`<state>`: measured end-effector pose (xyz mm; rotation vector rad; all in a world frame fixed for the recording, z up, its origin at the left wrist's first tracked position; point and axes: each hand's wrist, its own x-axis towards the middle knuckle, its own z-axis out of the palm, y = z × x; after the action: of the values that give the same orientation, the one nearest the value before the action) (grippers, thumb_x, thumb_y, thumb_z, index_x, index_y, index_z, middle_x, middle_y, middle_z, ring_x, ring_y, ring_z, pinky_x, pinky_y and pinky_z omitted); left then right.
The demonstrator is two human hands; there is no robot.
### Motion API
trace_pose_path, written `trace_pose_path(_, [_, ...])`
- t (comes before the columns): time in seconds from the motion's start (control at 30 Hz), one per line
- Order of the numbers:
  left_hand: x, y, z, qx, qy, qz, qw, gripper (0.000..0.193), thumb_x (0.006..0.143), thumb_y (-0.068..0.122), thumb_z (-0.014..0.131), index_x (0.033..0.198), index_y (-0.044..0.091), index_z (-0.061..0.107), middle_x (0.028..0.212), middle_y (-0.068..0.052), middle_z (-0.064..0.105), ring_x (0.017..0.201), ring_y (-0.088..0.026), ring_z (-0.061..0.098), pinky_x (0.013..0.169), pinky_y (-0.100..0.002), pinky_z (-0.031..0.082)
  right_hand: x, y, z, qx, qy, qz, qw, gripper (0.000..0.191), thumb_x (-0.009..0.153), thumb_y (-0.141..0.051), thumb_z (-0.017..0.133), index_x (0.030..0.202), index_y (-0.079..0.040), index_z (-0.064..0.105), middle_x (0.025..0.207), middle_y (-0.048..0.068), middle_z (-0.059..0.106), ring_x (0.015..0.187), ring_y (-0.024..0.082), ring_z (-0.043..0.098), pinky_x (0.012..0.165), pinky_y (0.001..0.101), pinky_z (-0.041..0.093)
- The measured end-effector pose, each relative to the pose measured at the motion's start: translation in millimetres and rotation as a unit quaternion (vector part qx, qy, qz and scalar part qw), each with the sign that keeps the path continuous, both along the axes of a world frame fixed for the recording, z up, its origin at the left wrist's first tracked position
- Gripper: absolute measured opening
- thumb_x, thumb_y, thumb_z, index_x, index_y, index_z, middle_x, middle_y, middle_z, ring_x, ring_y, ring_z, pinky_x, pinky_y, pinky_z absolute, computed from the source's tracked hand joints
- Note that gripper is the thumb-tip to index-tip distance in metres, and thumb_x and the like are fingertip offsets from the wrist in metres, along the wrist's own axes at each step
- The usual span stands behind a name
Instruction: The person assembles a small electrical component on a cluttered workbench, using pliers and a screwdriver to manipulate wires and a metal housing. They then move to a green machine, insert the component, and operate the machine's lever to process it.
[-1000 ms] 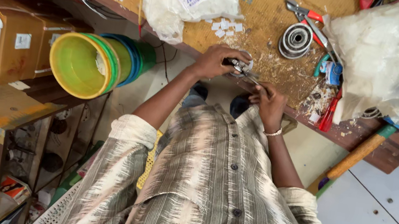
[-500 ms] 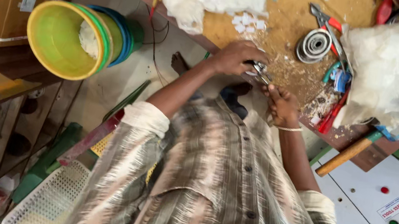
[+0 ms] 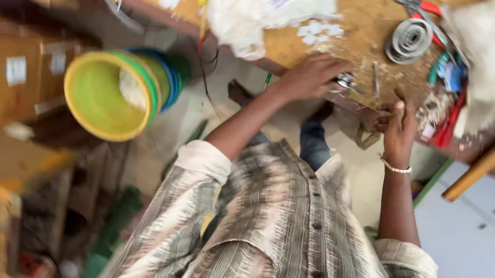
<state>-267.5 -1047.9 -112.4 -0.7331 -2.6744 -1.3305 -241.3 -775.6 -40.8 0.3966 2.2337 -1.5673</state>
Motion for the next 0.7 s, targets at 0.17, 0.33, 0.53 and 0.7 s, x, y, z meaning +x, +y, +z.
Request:
trace_pose_path(0.17, [20, 13, 25, 0.026, -0.151, 0.064, 0.986, 0.049, 0.095, 0.025, 0.076, 0.14, 0.016, 0.058, 0.125, -0.009, 0.072, 0.113, -0.03, 0.068, 0.094, -0.044, 0.055, 56, 63, -3, -0.135, -0.04, -0.026, 0.99, 0.047, 0.117, -0.039, 0.048, 0.129, 0.006, 0.057, 0.107, 0.009, 0.069, 0.082, 0.017, 0.065, 0.074, 0.0345, 0.059])
trace_pose_path(0.33, [53, 78, 71, 0.209, -0.18, 0.106, 0.955, 0.036, 0.103, 0.026, 0.069, 0.133, 0.01, 0.061, 0.12, -0.009, 0.073, 0.111, -0.019, 0.069, 0.096, -0.039, 0.054, 104, 124, -8, -0.38, -0.133, -0.109, 0.909, 0.068, 0.107, -0.055, 0.043, 0.144, 0.002, 0.049, 0.127, 0.016, 0.064, 0.108, 0.025, 0.063, 0.098, 0.0448, 0.053])
trace_pose_path(0.53, [103, 269, 93, 0.447, -0.309, 0.062, 0.837, 0.047, 0.113, 0.037, 0.055, 0.143, 0.001, 0.058, 0.13, -0.004, 0.065, 0.119, -0.011, 0.058, 0.104, -0.027, 0.048, 138, 207, 71, -0.533, -0.025, -0.018, 0.846, 0.087, 0.091, -0.064, 0.046, 0.156, -0.01, 0.025, 0.149, 0.013, 0.05, 0.132, 0.028, 0.055, 0.105, 0.0488, 0.05])
trace_pose_path(0.7, [132, 425, 128, 0.501, -0.496, -0.046, 0.708, 0.051, 0.112, 0.037, 0.048, 0.15, 0.003, 0.046, 0.122, -0.01, 0.055, 0.109, -0.02, 0.057, 0.089, -0.036, 0.052, 183, 322, 140, -0.41, 0.113, -0.14, 0.894, 0.069, 0.106, -0.053, 0.047, 0.156, -0.008, 0.031, 0.138, 0.014, 0.057, 0.116, 0.025, 0.064, 0.098, 0.0462, 0.056])
